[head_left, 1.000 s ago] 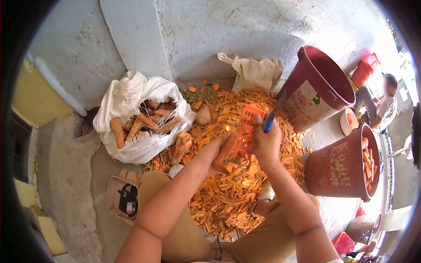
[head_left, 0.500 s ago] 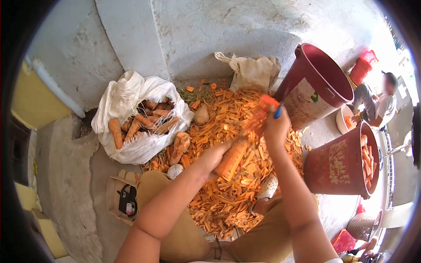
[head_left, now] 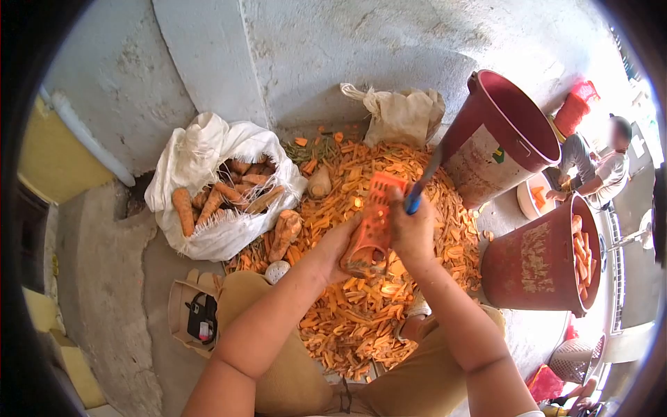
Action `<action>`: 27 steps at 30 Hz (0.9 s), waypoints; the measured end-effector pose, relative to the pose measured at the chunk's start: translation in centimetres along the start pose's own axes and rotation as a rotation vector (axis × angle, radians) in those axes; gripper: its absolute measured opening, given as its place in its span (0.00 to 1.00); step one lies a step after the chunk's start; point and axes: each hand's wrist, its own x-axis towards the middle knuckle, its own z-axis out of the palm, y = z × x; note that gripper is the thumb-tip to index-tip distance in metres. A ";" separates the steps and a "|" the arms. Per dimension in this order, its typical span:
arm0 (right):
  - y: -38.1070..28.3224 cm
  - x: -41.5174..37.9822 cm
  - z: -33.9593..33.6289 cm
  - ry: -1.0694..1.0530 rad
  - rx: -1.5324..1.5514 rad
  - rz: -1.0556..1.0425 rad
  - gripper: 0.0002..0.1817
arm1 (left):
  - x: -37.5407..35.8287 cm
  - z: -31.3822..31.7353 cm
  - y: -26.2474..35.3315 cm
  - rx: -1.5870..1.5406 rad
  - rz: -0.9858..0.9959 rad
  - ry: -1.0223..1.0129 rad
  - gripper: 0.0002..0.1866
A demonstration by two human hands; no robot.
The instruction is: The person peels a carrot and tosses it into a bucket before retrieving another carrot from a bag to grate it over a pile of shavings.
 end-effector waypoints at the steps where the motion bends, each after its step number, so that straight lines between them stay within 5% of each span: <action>1: -0.1 -0.3 0.1 -0.010 -0.024 0.031 0.10 | 0.1 0.0 -0.1 -0.006 0.006 0.016 0.18; 4: 0.0 -0.3 0.0 0.012 -0.227 0.043 0.11 | 0.0 0.3 -0.2 0.016 -0.006 0.024 0.18; 8: 2.9 4.2 -2.6 0.396 -0.309 -0.137 0.11 | -0.1 -1.5 -1.1 0.209 -0.100 -0.126 0.20; 11: 4.9 7.0 -5.7 0.541 -0.192 -0.119 0.11 | -2.0 1.1 -0.7 0.379 -0.017 0.001 0.23; 12: 4.1 7.0 -6.1 0.495 -0.075 0.020 0.11 | -1.8 0.6 -0.5 0.327 -0.082 0.059 0.25; 16: 2.4 3.9 -3.4 0.272 -0.053 -0.095 0.10 | -1.1 -0.1 0.2 0.226 -0.067 0.143 0.23; 18: -1.3 0.9 -1.6 0.089 0.114 0.100 0.10 | -0.7 0.3 0.0 0.177 -0.022 0.129 0.21; 21: 0.0 -0.2 -0.5 0.009 -0.078 -0.014 0.10 | -0.4 0.4 -0.3 0.086 -0.008 0.099 0.19; 27: 0.6 0.0 -0.3 0.134 -0.330 -0.121 0.10 | -0.2 -0.3 -0.7 0.234 -0.073 0.074 0.18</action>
